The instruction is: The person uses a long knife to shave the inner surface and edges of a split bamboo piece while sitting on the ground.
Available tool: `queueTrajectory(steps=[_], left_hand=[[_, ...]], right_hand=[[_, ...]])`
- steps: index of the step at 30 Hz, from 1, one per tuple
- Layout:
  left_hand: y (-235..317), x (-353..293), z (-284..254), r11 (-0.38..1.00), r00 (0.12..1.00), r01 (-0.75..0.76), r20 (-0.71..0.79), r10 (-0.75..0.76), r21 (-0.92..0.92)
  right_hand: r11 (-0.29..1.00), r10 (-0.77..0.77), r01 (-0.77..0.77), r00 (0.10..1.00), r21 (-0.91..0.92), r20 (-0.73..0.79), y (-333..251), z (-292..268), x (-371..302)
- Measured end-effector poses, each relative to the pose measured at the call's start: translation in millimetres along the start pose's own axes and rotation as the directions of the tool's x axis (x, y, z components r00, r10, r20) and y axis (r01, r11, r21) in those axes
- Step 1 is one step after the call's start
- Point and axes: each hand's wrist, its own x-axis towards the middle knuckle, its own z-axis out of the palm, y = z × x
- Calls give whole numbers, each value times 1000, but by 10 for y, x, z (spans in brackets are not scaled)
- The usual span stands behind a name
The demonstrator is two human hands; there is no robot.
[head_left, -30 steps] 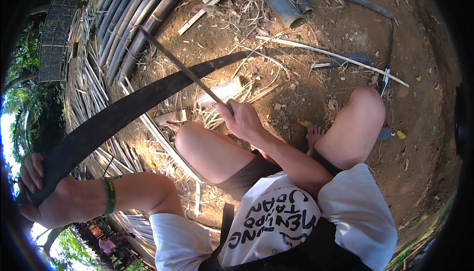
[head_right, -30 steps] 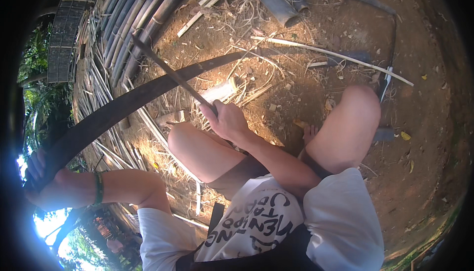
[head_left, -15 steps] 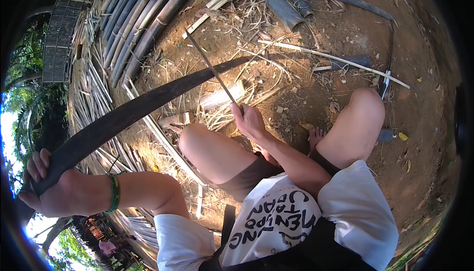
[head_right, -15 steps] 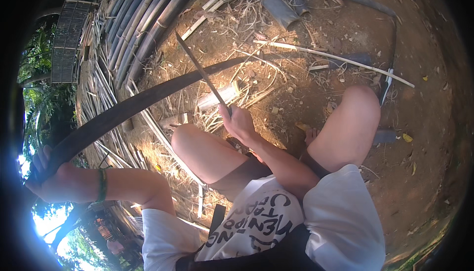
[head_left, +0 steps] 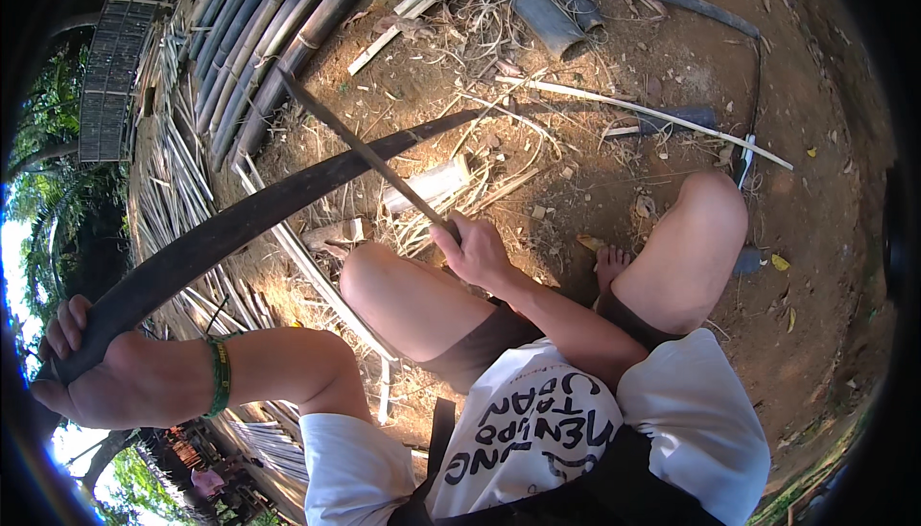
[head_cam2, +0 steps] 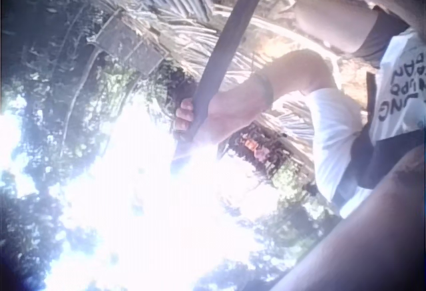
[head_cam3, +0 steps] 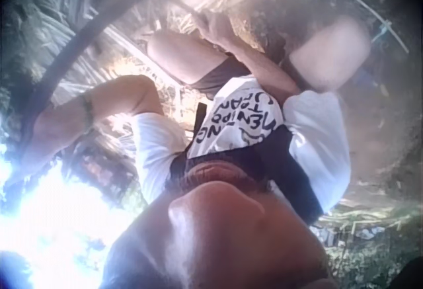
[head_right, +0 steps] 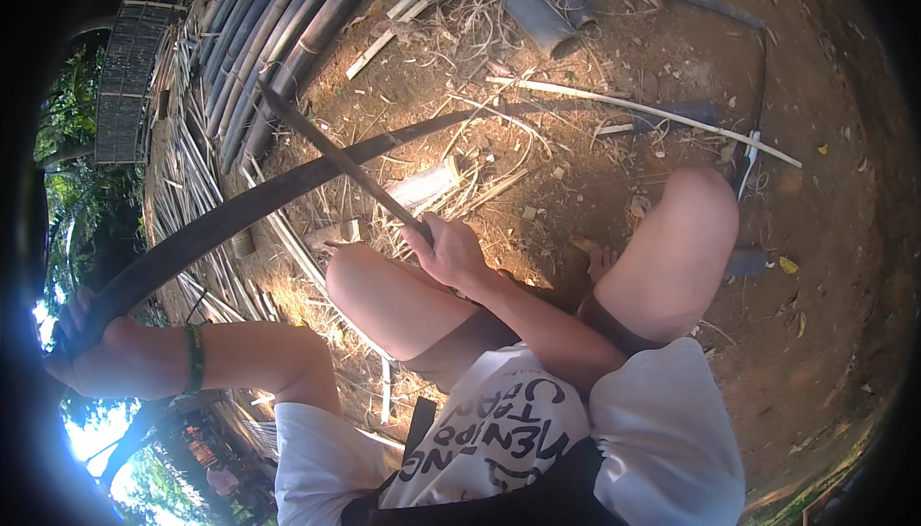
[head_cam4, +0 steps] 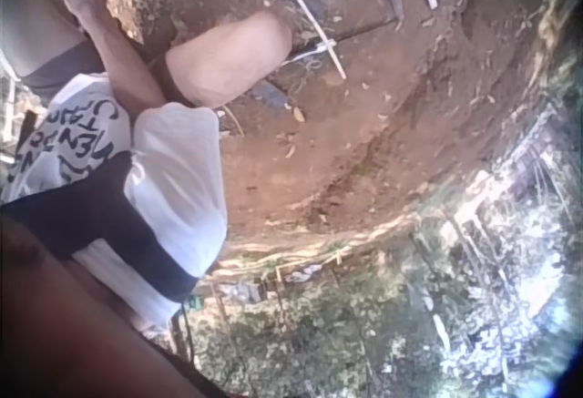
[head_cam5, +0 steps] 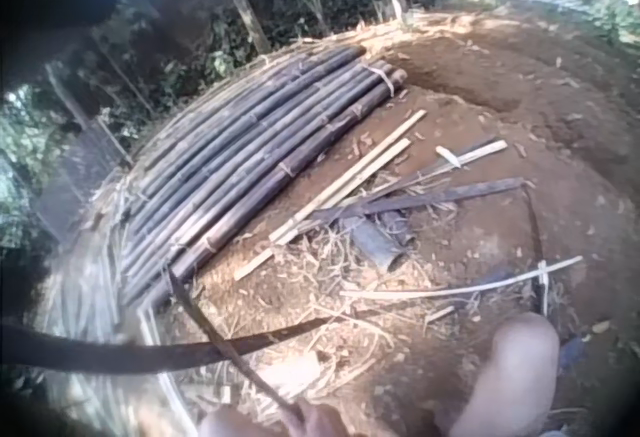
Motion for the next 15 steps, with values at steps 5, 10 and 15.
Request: queueTrajectory(steps=[5,10,15], left_hand=[[-135,409,-384,858,906,270,418,-72,-437],[-107,476,-399,632,763,496,647,11,-595],[-76,310,-101,901,954,153,300,-27,-406]], right_hand=[[919,393,-392,920,45,-5,539,-171,241],[977,213,-214,976,12,50,77,-300,184],[943,331,-332,943,28,32,284,-242,353]])
